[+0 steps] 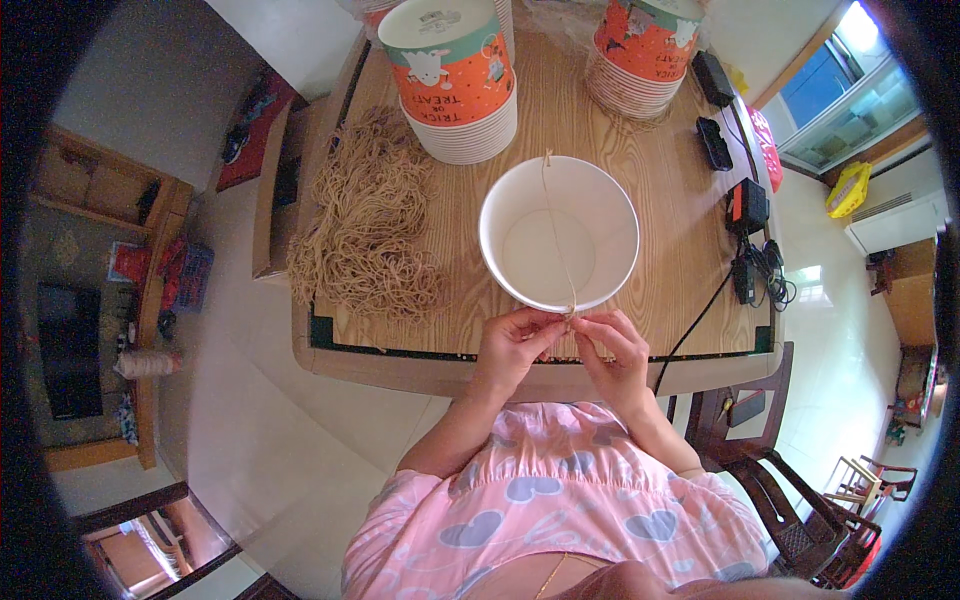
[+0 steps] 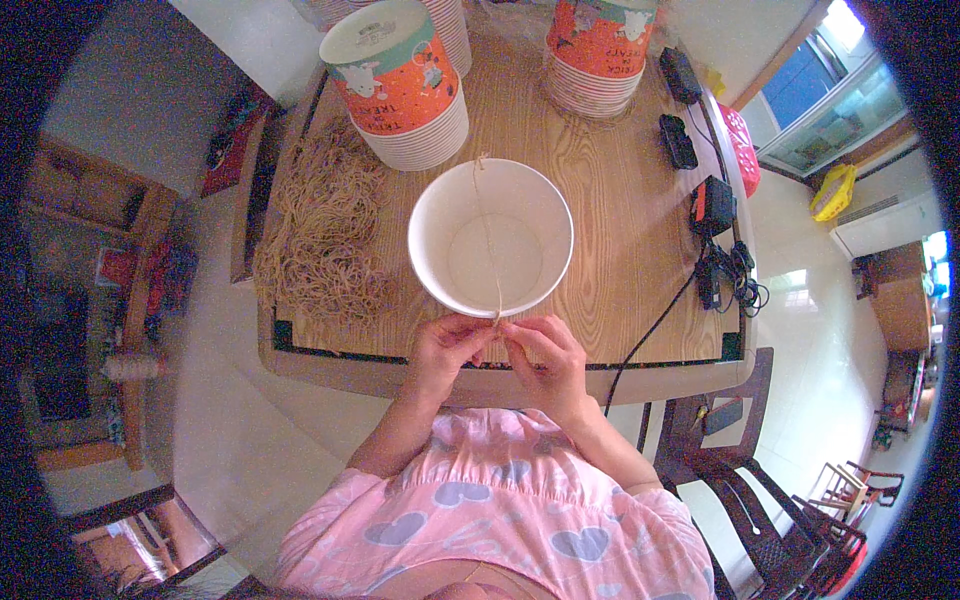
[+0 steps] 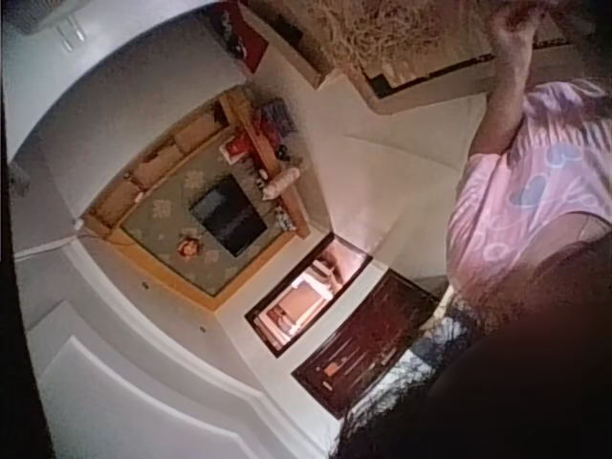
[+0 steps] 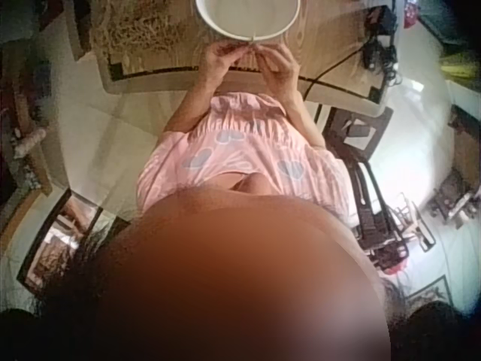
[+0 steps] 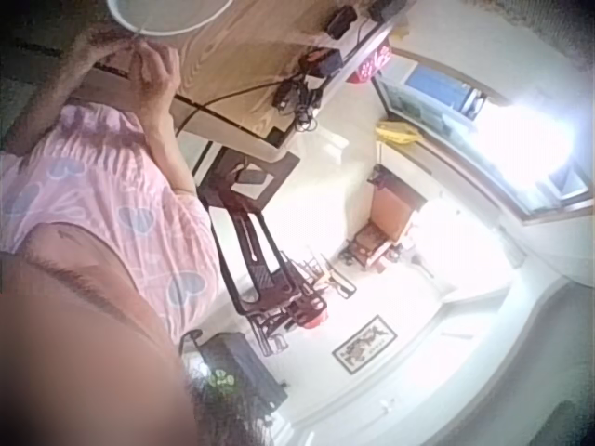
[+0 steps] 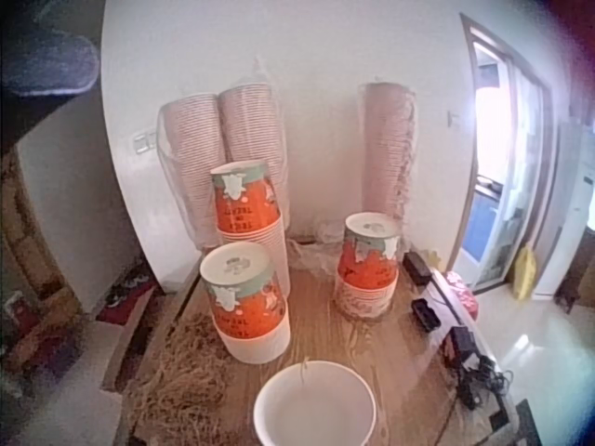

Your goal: Preparing paper cups by attaching or threading thin strings through pre-made holes.

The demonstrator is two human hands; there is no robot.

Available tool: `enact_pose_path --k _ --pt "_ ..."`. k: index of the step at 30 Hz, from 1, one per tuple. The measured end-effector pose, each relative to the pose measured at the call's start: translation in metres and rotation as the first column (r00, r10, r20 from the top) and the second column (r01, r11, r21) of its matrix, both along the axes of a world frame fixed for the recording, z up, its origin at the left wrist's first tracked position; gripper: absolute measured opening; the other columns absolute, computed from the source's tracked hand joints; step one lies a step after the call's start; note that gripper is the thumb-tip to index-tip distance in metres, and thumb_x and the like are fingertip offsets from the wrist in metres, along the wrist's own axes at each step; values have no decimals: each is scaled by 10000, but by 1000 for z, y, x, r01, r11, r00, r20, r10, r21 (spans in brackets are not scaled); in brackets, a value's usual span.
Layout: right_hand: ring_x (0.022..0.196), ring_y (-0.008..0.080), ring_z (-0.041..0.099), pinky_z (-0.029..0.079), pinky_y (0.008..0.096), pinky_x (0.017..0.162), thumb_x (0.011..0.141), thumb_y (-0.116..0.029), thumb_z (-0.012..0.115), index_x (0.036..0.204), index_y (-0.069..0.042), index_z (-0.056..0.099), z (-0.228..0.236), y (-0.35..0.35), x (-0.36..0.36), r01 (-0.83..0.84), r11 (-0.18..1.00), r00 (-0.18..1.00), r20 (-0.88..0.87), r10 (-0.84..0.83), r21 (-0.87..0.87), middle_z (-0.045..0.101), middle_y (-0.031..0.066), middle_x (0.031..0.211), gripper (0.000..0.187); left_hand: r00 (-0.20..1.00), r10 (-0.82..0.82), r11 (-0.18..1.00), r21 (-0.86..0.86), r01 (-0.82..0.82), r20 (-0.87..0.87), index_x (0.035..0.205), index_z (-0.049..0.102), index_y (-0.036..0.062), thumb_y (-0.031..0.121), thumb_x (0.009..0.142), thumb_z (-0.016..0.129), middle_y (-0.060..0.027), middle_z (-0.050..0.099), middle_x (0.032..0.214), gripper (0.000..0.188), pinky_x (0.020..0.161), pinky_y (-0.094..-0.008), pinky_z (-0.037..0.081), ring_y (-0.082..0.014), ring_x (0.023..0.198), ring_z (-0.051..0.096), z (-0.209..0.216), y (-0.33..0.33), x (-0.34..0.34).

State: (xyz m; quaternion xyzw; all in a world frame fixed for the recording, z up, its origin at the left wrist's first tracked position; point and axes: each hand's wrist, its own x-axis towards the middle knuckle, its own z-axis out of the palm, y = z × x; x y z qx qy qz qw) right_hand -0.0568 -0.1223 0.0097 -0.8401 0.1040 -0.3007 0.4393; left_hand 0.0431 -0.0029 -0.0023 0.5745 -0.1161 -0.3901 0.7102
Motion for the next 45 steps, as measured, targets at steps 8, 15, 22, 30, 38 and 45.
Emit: enact_pose_path --k 8,15,22,30,38,45 --pt "766 233 590 480 295 644 680 66 604 929 -13 632 -8 -2 0 -14 994 1000 -9 15 105 593 123 845 262 996 -46 997 53 50 -74 899 650 24 112 808 616 -14 634 755 131 479 -178 396 -37 539 489 -1 0 4" --pt "801 211 587 464 277 679 718 94 569 911 16 621 -4 -3 2 -39 992 999 -2 40 116 594 125 865 215 999 9 1000 18 -8 -45 875 651 31 106 808 619 -7 638 747 105 456 -167 384 -27 521 476 0 -3 4" --pt "800 183 581 455 268 723 772 74 547 924 33 603 -13 -3 2 -39 962 999 14 37 271 600 109 881 167 999 29 999 40 -28 -18 874 647 22 93 799 626 -4 626 731 106 453 -169 385 -28 530 491 2 -6 2" --pt "814 104 560 444 236 745 874 -100 521 928 23 592 -15 -7 6 -76 546 991 3 133 834 606 40 873 152 1000 -17 1000 -6 17 -10 895 635 12 68 793 614 -15 621 734 118 466 -178 404 -44 542 509 10 -5 0" --pt "738 95 552 449 236 692 884 -128 511 861 5 569 -5 -6 -3 -227 472 943 72 324 852 591 30 783 148 997 63 998 14 -63 43 883 619 3 63 792 619 1 597 704 109 475 -182 408 -46 551 510 1 -1 1" --pt "633 54 501 410 195 579 892 -146 501 896 -2 566 -17 -7 9 0 538 989 -80 125 843 548 -1 716 158 982 -99 995 10 102 -158 876 627 40 96 803 605 9 598 722 94 471 -184 398 -51 535 495 6 -3 8"
